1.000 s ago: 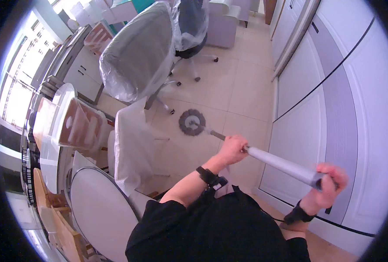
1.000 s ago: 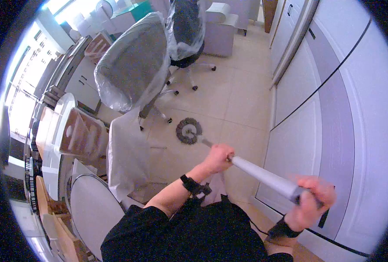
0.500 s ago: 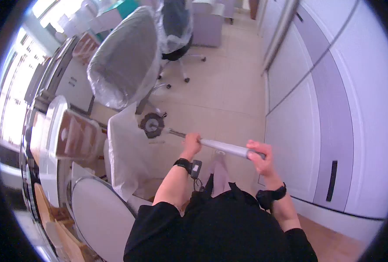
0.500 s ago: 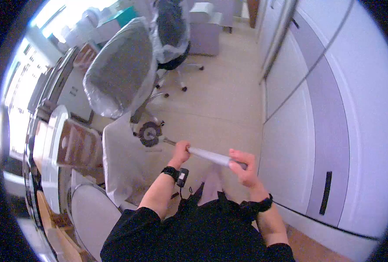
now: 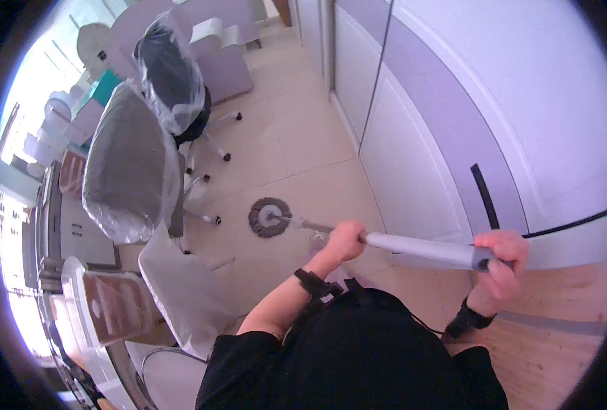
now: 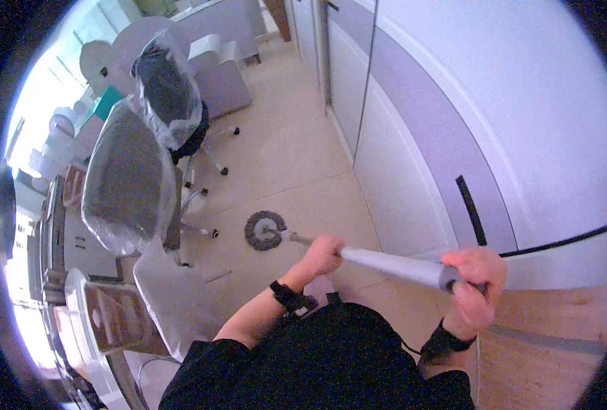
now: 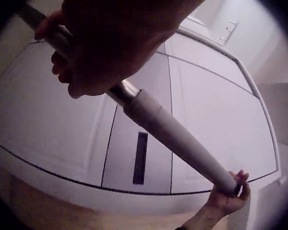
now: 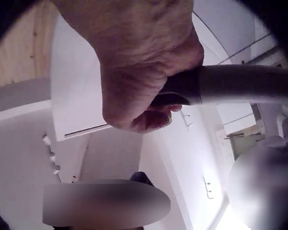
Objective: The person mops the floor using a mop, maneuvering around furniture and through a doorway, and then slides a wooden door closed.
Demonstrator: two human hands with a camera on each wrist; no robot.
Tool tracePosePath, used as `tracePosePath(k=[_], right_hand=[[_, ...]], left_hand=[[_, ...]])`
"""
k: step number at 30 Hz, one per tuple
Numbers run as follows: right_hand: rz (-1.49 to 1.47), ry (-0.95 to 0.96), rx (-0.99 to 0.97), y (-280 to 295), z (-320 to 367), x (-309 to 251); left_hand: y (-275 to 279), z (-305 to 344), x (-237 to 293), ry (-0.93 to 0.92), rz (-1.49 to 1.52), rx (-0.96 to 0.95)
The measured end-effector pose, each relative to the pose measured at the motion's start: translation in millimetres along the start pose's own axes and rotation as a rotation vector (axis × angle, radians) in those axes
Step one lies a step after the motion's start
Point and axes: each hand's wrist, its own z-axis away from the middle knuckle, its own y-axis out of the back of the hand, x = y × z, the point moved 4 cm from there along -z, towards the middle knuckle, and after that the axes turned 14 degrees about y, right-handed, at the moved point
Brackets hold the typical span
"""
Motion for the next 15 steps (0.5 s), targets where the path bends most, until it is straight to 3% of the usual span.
tracePosePath(k=[2, 5, 8, 12, 15], right_hand=[[-0.026, -0.015, 0.151, 21, 9, -21], [0.099, 0.035, 0.217, 34, 24, -43], [0.326, 0.084, 0.164, 34, 34, -45], [0.417, 0.009, -0.055, 16, 43, -15], [0.371, -0.039, -0.283, -4, 50, 38]], left_hand=[[-12, -8, 31, -0.058, 0.022, -0.077], [-30, -24, 63, -0.168, 0.038, -0.143], [-56, -56, 64, -0.285, 0.07, -0.128], [-90, -124, 33, -0.4, 0.105, -0.02], [-67, -154, 22, -0.386, 0.055, 0.105]])
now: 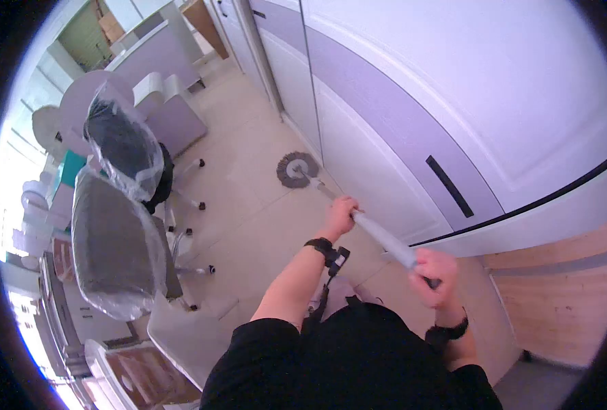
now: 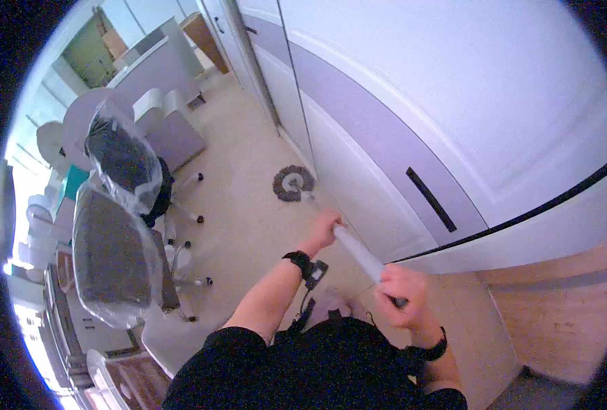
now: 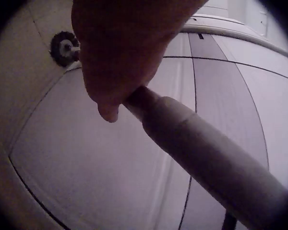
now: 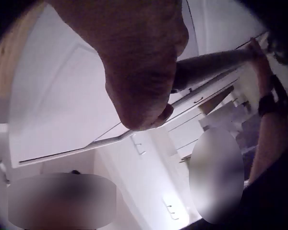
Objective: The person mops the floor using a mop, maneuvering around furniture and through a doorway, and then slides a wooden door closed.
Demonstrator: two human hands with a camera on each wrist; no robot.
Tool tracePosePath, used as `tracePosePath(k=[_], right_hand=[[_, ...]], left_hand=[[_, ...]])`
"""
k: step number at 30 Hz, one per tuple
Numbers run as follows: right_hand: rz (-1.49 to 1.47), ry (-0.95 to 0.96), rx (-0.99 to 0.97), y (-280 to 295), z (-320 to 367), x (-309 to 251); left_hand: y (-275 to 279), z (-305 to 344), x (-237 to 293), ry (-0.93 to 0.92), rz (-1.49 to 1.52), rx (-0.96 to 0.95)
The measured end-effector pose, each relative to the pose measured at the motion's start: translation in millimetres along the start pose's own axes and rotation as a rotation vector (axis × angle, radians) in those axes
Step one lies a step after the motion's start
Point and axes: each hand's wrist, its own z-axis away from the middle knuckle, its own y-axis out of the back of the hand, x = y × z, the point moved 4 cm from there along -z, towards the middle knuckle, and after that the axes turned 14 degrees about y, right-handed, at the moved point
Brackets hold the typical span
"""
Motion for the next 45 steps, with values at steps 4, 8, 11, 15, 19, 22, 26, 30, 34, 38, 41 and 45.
tracePosePath(k=[4, 8, 11, 15, 19, 22, 26, 30, 34, 38, 41, 45], right_hand=[[-0.011, -0.017, 0.007, -44, -15, 51], [-0.021, -0.045, 0.079, -52, -34, 63], [-0.091, -0.08, 0.165, -52, -36, 62], [-0.121, -0.202, -0.065, -40, -34, 54], [-0.067, 0.002, 0.139, -28, -39, 33], [-0.088, 0.177, 0.095, 3, -51, 9], [-0.114, 0.359, -0.032, 55, -47, -22], [-0.2, 0.539, -0.052, 125, -26, -47], [-0.329, 0.636, -0.006, 195, -2, -69], [-0.515, 0.818, 0.018, 251, 32, -62], [-0.698, 0.821, 0.004, 261, 40, -51], [-0.513, 0.725, 0.012, 238, 54, -34]], left_hand=[[18, -41, -43, 0.058, -0.059, 0.062], [8, -76, -81, -0.034, -0.015, -0.063], [7, -77, -72, -0.037, 0.044, -0.067], [12, -65, -47, 0.074, -0.003, -0.084], [29, -45, -19, 0.042, 0.005, -0.004], [21, -25, 0, -0.043, 0.013, 0.077], [20, 19, 68, 0.117, 0.046, 0.047], [-7, 63, 141, 0.115, -0.06, 0.095], [-26, 106, 216, 0.07, 0.042, 0.065], [-56, 145, 257, -0.009, 0.221, 0.074], [-68, 170, 257, 0.098, 0.23, 0.092], [-42, 206, 245, 0.316, 0.247, 0.173]])
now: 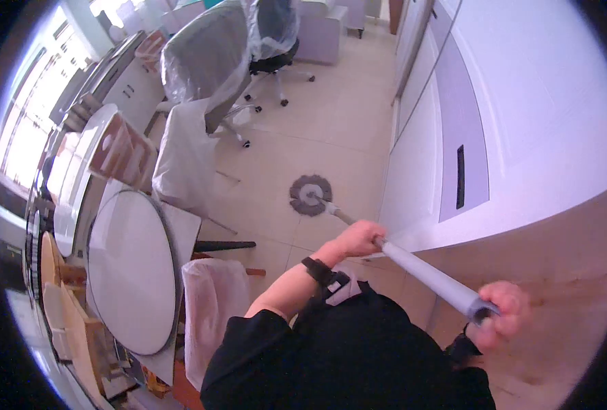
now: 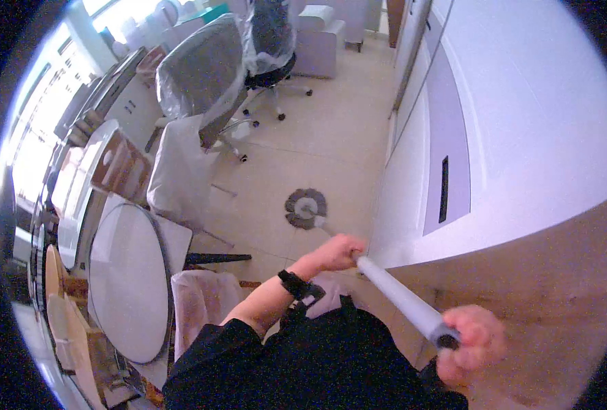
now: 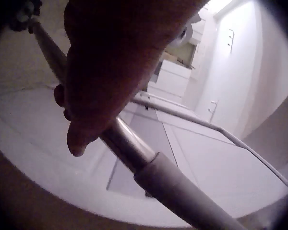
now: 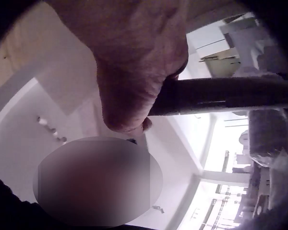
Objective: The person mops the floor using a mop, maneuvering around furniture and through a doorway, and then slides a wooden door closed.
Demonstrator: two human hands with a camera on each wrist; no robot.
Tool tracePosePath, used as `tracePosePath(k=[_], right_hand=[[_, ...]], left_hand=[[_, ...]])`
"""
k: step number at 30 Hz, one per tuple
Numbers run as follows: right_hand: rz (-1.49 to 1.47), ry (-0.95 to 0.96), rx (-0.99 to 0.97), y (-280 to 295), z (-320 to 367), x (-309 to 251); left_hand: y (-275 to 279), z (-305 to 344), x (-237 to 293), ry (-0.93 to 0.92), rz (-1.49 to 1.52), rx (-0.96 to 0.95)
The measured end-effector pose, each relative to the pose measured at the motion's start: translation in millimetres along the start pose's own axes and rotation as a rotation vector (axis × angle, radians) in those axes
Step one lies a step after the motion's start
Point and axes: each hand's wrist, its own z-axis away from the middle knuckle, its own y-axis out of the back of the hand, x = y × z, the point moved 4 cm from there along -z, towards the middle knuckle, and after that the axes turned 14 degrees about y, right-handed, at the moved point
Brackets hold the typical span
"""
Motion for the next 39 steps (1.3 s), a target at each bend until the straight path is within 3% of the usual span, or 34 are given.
tracePosePath(k=[1, 2, 6, 9, 12, 16, 21, 22, 24, 25, 28, 32, 34, 36, 39], right_hand=[[0.056, -0.048, -0.074, -10, 0, 3], [0.095, -0.09, -0.277, -23, -1, 8], [-0.112, -0.259, -0.263, -74, 31, 39], [-0.225, -0.262, -0.203, -92, 70, 57], [-0.291, -0.263, -0.221, -113, 97, 62], [-0.318, -0.298, -0.3, -161, 106, 57], [-0.575, -0.622, -0.363, -222, 153, 63], [-0.615, -0.681, -0.386, -227, 160, 60], [-0.546, -0.694, -0.251, -221, 158, 53], [-0.515, -0.705, -0.186, -216, 154, 48], [-0.447, -0.787, -0.357, -182, 120, 50], [-0.247, -0.438, -0.211, -102, 64, 44], [-0.104, -0.553, -0.037, -61, 34, 23], [-0.005, -0.383, -0.026, -23, 19, 2], [-0.182, -0.279, 0.138, 1, -2, -39]], left_hand=[[5, 2, -20, 0.045, -0.002, 0.028], [10, 5, -41, 0.091, -0.005, 0.056], [27, 15, -119, 0.247, -0.208, 0.294], [39, 28, -154, 0.252, -0.299, 0.423], [49, 58, -176, 0.321, -0.334, 0.402], [65, 105, -220, 0.571, -0.459, 0.433], [78, 149, -255, 0.966, -0.385, 0.52], [78, 154, -254, 0.984, -0.414, 0.481], [78, 154, -252, 1.015, -0.462, 0.417], [76, 153, -249, 0.965, -0.482, 0.479], [66, 134, -220, 0.78, -0.62, 0.361], [34, 92, -151, 0.592, -0.446, 0.3], [14, 73, -106, 0.434, -0.329, 0.292], [-7, 62, -59, 0.292, -0.176, 0.274], [-33, 52, -8, 0.105, -0.052, 0.192]])
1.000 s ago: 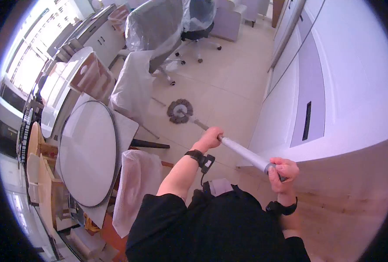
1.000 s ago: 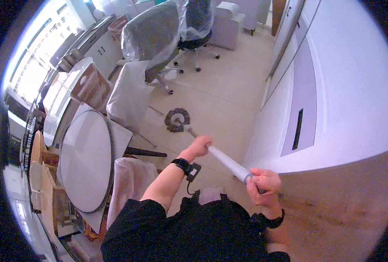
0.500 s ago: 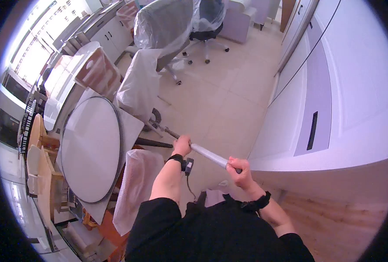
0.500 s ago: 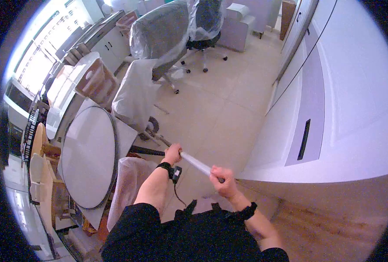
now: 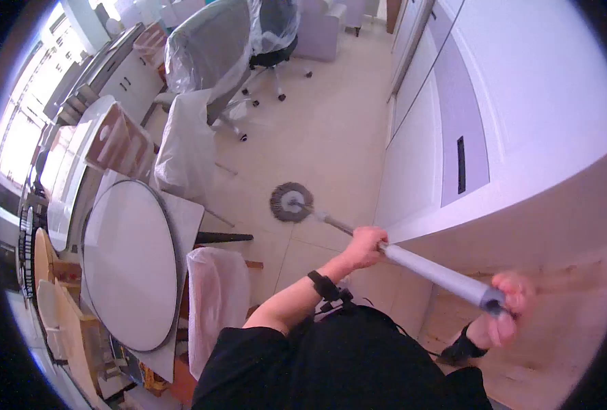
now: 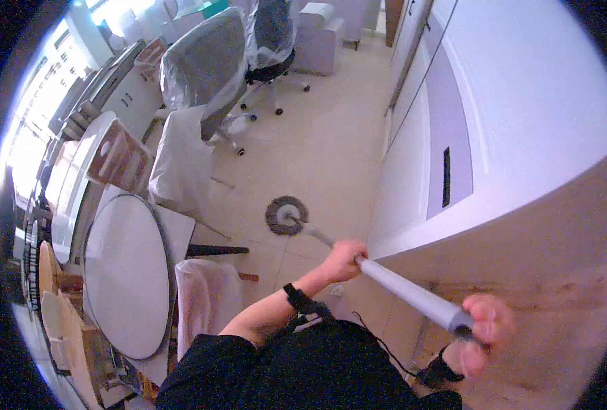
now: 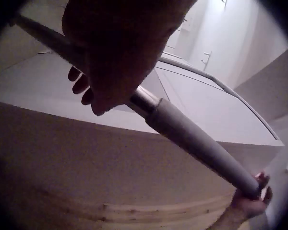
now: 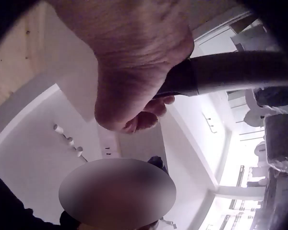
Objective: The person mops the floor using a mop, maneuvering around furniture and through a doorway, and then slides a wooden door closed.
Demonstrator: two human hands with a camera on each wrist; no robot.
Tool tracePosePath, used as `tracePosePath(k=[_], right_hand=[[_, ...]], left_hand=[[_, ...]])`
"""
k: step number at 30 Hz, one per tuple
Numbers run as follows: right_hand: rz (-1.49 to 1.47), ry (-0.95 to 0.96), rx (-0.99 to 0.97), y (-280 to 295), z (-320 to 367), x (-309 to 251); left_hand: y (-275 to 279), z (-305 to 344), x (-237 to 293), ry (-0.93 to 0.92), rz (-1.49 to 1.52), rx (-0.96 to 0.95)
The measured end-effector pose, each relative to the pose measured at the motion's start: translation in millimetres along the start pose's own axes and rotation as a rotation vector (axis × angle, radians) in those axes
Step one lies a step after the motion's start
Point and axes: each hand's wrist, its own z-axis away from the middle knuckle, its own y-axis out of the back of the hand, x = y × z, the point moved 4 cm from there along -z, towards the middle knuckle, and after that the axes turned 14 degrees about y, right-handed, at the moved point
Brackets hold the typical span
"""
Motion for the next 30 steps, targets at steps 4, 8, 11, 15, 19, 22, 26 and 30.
tracePosePath(k=[4, 8, 11, 15, 19, 22, 26, 30], right_hand=[[0.196, -0.001, 0.04, -5, 31, -34], [0.635, -0.037, -0.213, -48, 50, -22], [0.541, -0.085, -0.432, -75, 77, 11], [0.431, -0.129, -0.516, -116, 123, 30], [0.411, -0.114, -0.468, -121, 152, 11], [0.381, -0.111, -0.472, -118, 163, -25], [0.413, -0.022, -0.42, -92, 190, -91], [0.451, -0.042, -0.378, -58, 220, -183]], left_hand=[[-17, -17, 19, -0.086, -0.007, -0.153], [-32, -60, -23, -0.022, -0.147, 0.002], [-60, -94, -91, 0.1, -0.129, 0.119], [-57, -77, -131, 0.239, -0.044, 0.132], [-36, -37, -101, 0.255, -0.175, 0.101], [-51, -2, -100, 0.282, -0.198, 0.099], [-91, 54, -95, 0.229, -0.248, 0.089], [-113, 158, -39, 0.266, -0.268, 0.009]])
